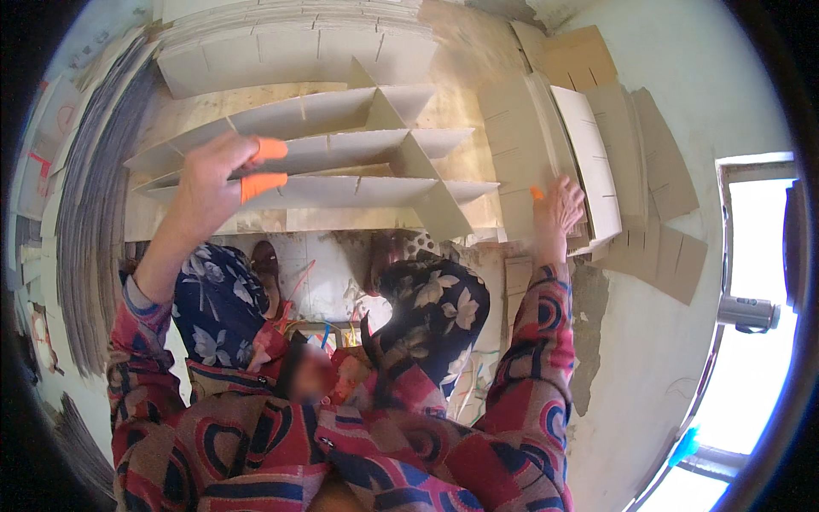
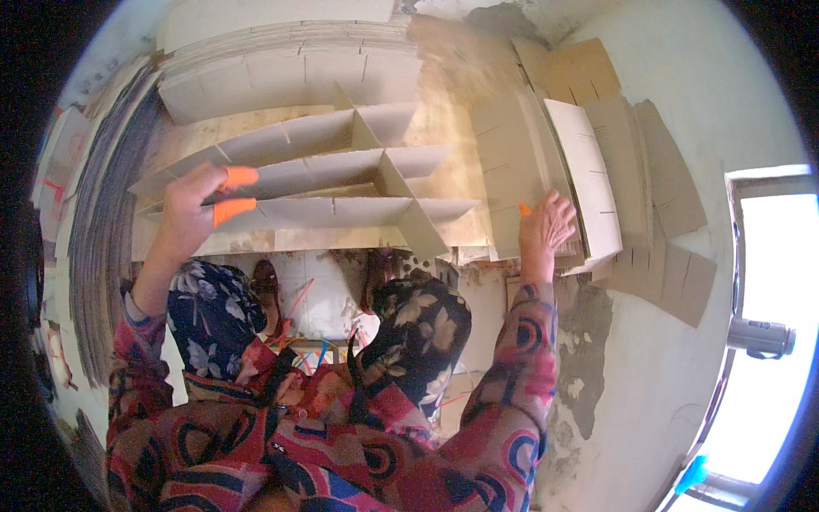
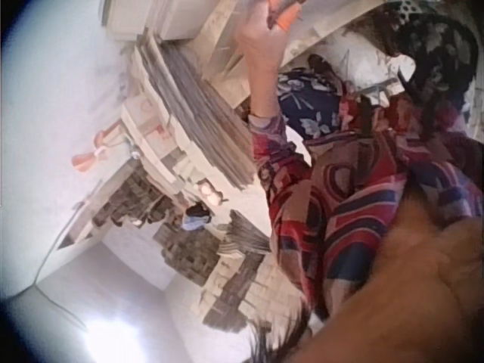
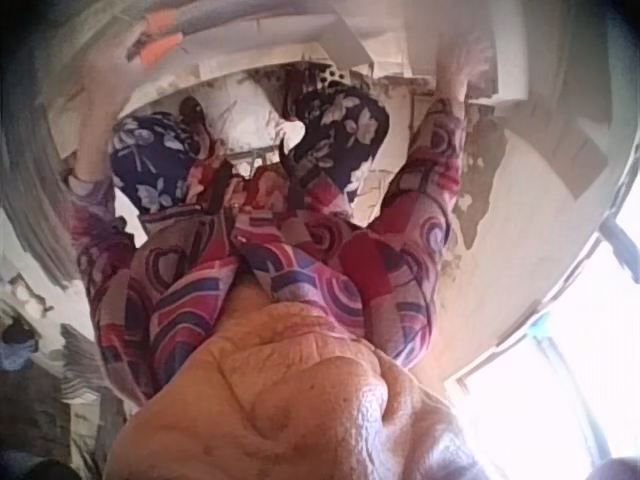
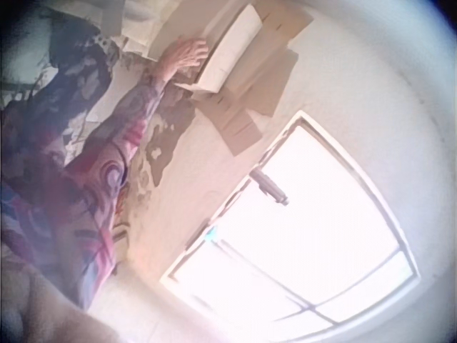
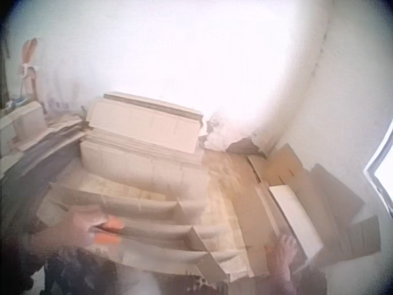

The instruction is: The person is sitting on the floor assembling a cardboard structure. They repeatedly fold and interlock pre-cut cardboard pieces to form a grid-like box or tray, handling the pieces one at a time.

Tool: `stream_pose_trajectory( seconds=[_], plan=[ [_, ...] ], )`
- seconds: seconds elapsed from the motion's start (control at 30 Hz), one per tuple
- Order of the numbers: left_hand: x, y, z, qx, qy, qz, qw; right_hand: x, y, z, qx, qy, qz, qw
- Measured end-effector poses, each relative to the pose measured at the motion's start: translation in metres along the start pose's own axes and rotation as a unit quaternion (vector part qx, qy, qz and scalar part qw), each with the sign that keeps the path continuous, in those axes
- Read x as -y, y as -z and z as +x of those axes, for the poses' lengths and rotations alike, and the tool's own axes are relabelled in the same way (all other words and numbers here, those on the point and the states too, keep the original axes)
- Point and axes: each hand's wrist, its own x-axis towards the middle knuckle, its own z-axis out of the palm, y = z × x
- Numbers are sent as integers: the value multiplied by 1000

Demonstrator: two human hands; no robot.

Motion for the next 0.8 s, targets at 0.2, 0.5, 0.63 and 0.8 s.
stream_pose_trajectory(
  seconds=[0.2, 0.5, 0.63, 0.8],
  plan=[
    [19, -27, -24, -3, 12, -8, 1000, -21, -38, 30, 4, 55, 77, 996],
    [27, -44, -23, -5, -85, 80, 993, -19, 36, 30, -120, -26, 268, 956],
    [56, -60, -32, 10, -73, 93, 993, 46, 138, -23, -52, 126, 550, 824],
    [60, -73, -35, 8, -78, 93, 993, 83, 151, -61, 7, 295, 549, 782]
  ],
)
